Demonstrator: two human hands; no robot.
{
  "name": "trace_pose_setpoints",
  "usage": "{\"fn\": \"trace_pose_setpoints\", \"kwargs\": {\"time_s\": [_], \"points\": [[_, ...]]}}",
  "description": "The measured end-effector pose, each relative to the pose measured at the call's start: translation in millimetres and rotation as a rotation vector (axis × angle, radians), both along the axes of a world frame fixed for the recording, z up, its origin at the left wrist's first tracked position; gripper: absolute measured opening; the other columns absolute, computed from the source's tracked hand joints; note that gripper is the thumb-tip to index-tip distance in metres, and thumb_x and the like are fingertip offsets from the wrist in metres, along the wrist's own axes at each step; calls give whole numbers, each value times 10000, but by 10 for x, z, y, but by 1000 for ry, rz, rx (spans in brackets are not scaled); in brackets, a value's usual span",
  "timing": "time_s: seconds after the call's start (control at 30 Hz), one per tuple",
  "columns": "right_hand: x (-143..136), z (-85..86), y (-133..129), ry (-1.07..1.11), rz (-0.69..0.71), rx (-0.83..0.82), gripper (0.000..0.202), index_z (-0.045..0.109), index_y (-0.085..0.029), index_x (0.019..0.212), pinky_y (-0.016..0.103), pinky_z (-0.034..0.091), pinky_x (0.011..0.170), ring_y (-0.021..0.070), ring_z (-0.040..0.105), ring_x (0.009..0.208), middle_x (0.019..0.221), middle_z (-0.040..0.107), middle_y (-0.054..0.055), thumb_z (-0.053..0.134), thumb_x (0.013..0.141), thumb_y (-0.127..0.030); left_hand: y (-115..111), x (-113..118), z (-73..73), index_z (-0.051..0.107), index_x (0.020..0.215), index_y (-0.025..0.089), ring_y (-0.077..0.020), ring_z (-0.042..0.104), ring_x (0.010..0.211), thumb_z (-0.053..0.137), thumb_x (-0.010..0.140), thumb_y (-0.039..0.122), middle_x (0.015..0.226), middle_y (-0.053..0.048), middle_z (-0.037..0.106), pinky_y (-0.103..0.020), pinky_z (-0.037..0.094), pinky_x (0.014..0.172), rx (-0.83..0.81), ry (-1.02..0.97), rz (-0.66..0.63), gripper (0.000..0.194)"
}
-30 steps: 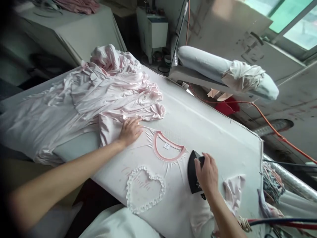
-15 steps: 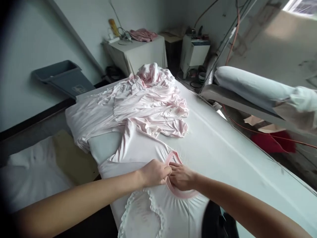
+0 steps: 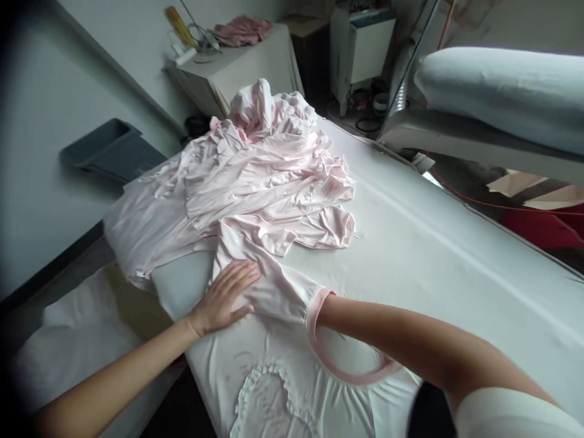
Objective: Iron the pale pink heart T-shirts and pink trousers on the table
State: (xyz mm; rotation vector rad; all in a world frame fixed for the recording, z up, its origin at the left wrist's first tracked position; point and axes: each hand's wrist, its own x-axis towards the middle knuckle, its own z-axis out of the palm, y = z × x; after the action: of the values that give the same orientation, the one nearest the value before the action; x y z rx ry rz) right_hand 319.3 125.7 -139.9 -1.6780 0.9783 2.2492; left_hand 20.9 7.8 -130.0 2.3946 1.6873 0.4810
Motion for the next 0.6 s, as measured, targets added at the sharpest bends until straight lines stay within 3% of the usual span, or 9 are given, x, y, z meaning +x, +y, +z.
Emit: {"fn": "trace_pose_setpoints", "kwargs": {"time_s": [0.03,0.1,0.17,0.2,0.23,0.33,0.43,0.53,0.6], "points": [[171,117,-9,92,261,221,311,767,-192,919,282,603,790,195,693,998,1092,756,60,525,1028,-355,76,-81,-68,509,1487,213,-338,356,1510,492,975,590,1556,-152,504,-562,214,1267,-17,54,60,636],[495,402,-130,86,908,807,322,770,-183,1142,293,571,965,203,641,1214,1314,711,73,486,1005,-247,239,-108,-155,496,1517,233,-350,318,1530,513,963,595,1602,-144,451,-595,146,1271,-15,97,233,662],[646,647,-399,-318,1605,1487,471,611,-169,1436,420,474,1146,270,475,1445,1551,529,111,500,985,-244,388,-27,-176,476,1537,242,-360,318,1527,514,967,579,1623,-150,417,-641,89,1260,9,86,414,663],[616,715,-565,-560,1881,1759,557,502,-173,1534,494,427,1187,307,392,1505,1612,441,124,505,993,-306,452,22,-170,466,1545,244,-361,322,1524,507,974,563,1630,-153,403,-663,71,1251,16,73,490,656],[514,741,-724,-744,2038,1953,633,418,-177,1588,556,387,1206,341,329,1536,1643,379,135,506,999,-393,507,61,-160,454,1554,240,-364,321,1524,495,981,544,1633,-157,395,-684,63,1241,15,59,555,649],[-18,656,-958,-763,2011,2166,750,310,-178,1635,543,263,1271,327,219,1578,1682,292,120,475,1002,-544,615,48,-105,427,1571,201,-383,311,1524,444,999,492,1627,-190,391,-746,66,1205,-1,20,684,641],[-152,655,-830,-1013,1864,1798,715,343,-71,1604,527,202,1282,323,206,1582,1675,290,191,386,1036,-504,599,-165,-11,440,1560,144,-403,325,1511,404,1004,437,1614,-228,397,-751,60,1202,-54,4,731,629],[548,863,-953,-1541,1567,1368,749,323,5,1585,562,187,1270,342,168,1588,1673,260,246,289,1036,-505,414,-367,62,452,1536,70,-443,342,1490,418,990,431,1581,-291,411,-751,106,1196,-20,-39,827,655],[1188,1013,-1320,-1789,1388,1257,818,321,8,1578,587,225,1251,362,203,1575,1652,303,258,247,1004,-570,248,-339,47,478,1516,73,-407,391,1473,413,996,411,1541,-286,468,-675,218,1214,85,-94,704,624]]}}
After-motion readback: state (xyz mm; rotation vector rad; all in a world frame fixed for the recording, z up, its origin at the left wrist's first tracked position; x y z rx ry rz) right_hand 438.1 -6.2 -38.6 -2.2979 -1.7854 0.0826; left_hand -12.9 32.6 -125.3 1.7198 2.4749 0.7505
